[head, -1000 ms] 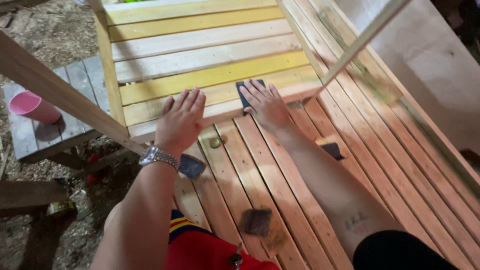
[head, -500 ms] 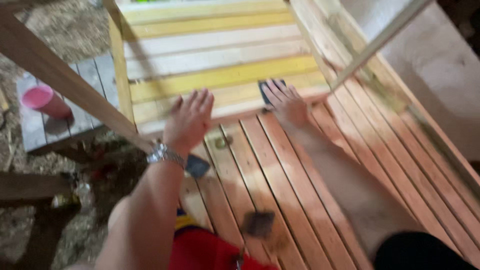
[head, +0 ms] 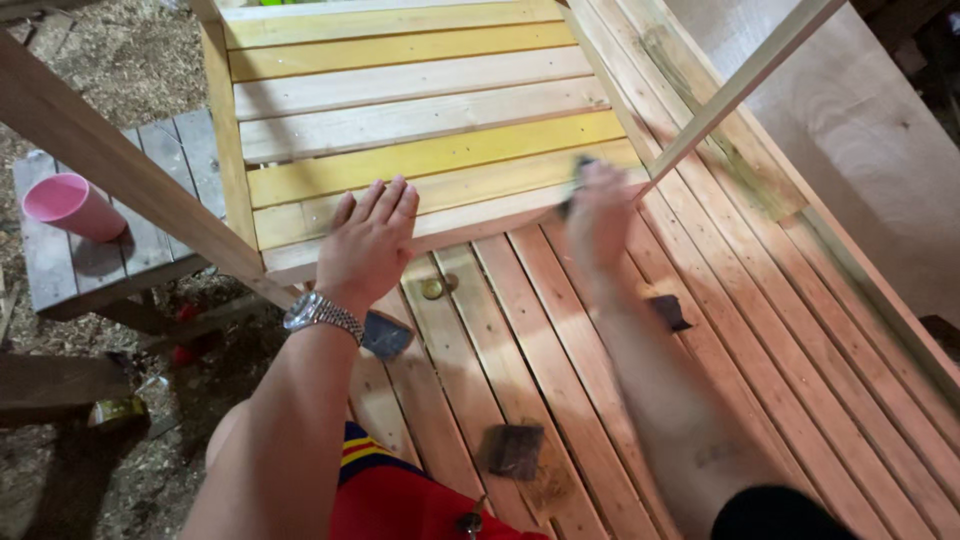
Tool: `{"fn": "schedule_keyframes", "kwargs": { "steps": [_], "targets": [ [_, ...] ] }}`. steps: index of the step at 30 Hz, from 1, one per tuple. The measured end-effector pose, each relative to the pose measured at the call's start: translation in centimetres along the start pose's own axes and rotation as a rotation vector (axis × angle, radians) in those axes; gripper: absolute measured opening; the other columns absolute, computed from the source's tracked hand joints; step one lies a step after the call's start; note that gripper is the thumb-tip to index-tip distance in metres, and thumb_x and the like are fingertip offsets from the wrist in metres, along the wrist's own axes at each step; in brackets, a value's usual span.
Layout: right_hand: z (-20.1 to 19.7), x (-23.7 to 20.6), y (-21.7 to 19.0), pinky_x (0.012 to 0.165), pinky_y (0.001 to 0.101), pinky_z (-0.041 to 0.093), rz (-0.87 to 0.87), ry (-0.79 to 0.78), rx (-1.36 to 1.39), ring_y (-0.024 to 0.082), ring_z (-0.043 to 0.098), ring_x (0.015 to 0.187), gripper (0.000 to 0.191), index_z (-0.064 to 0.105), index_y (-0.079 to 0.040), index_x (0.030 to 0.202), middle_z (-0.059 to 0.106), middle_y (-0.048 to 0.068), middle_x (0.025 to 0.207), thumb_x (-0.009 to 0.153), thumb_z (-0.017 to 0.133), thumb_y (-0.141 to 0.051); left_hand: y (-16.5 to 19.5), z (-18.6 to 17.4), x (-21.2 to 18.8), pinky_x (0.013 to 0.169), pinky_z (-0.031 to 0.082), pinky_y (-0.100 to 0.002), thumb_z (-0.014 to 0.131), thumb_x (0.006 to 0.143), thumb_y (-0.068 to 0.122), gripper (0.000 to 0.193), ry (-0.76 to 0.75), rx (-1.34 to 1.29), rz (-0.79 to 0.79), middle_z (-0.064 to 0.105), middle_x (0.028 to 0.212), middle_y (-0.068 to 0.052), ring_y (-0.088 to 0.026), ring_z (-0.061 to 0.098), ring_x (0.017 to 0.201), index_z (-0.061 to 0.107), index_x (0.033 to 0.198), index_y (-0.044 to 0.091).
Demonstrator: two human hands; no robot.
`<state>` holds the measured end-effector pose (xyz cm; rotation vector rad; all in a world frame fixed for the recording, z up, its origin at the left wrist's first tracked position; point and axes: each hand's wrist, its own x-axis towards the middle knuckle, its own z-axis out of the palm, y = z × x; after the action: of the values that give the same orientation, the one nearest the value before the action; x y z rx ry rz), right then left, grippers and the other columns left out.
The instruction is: The person sits on a wooden floor and sands the slatted seat of a small wooden bench frame, rubbing sandpaper back and forth across the planks while steadying the frame with the other hand. They work over different boards of the seat, repositioning the sandpaper and continuing to sand.
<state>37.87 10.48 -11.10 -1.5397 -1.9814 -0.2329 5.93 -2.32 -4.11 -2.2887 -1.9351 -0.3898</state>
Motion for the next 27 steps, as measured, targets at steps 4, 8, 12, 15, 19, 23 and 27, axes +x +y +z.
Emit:
{"fn": "schedule_keyframes", "kwargs": {
  "steps": [4,8,12,15,19,23,27],
  "targets": [
    [0.8,-2.4,-5.8,0.099,0.0543,0.042,-0.220,-0.028,0.031,0.039,0.054,0.121,0.034,0.058,0.001,0.128,0.057,0.020,0.131,0.098,0.054,-0.015,0.1,0.0,0.0,0.118,0.032,-0.050,0.067,0.084,0.027,0.073,0.017,0.009,0.021,0.044,0.160,-0.004,-0.024,0.042,0.146,0.045,0.152,0.015],
    [-1.1,-0.3,-0.1,0.104,0.0565,0.037,-0.091,-0.048,-0.014,0.038,0.047,0.132,0.041,0.053,0.002,0.137,0.052,0.021,0.143,0.102,0.051,-0.018,0.0,0.4,0.1,0.118,0.030,-0.049,0.066,0.085,0.026,0.071,0.005,0.025,-0.001,0.044,0.161,-0.004,-0.023,0.042,0.146,0.045,0.152,0.016],
    [-1.0,1.1,2.9,0.109,0.0587,0.032,0.115,0.011,-0.109,0.037,0.041,0.143,0.047,0.049,0.002,0.146,0.046,0.022,0.155,0.105,0.049,-0.021,-0.1,0.7,-0.1,0.119,0.029,-0.049,0.065,0.085,0.024,0.070,0.038,0.031,0.006,0.044,0.160,-0.003,-0.023,0.041,0.146,0.045,0.152,0.017],
    [1.8,-1.9,-2.1,0.128,0.0517,0.028,0.232,0.005,0.129,0.041,0.033,0.151,0.058,0.037,0.008,0.155,0.040,0.026,0.160,0.106,0.044,-0.023,0.0,0.6,-0.1,0.117,0.028,-0.050,0.067,0.081,0.025,0.076,0.013,-0.051,-0.002,0.043,0.159,-0.005,-0.025,0.040,0.145,0.043,0.153,0.014],
    [5.5,-4.9,-8.6,0.129,0.0519,0.017,0.215,0.062,0.067,0.050,0.020,0.155,0.074,0.021,0.013,0.157,0.023,0.035,0.164,0.105,0.048,-0.032,0.0,0.2,-0.2,0.119,0.030,-0.049,0.068,0.082,0.023,0.076,0.024,0.002,0.002,0.043,0.161,-0.003,-0.023,0.041,0.147,0.043,0.153,0.017],
    [7.5,-0.1,-7.9,0.129,0.0540,0.012,0.579,0.222,0.286,0.055,0.011,0.154,0.081,0.010,0.021,0.156,0.010,0.044,0.163,0.107,0.045,-0.033,0.0,-0.1,-0.2,0.118,0.030,-0.050,0.069,0.081,0.023,0.077,-0.006,0.002,0.001,0.042,0.161,-0.003,-0.023,0.040,0.146,0.043,0.153,0.016],
    [6.1,6.9,-1.1,0.128,0.0552,0.012,1.096,0.207,0.007,0.063,0.014,0.148,0.091,0.001,0.028,0.147,0.005,0.053,0.153,0.110,0.046,-0.043,0.3,-0.3,-0.2,0.119,0.030,-0.050,0.070,0.082,0.025,0.077,-0.003,-0.008,-0.002,0.042,0.161,-0.004,-0.024,0.040,0.146,0.043,0.153,0.015]
  ]
}}
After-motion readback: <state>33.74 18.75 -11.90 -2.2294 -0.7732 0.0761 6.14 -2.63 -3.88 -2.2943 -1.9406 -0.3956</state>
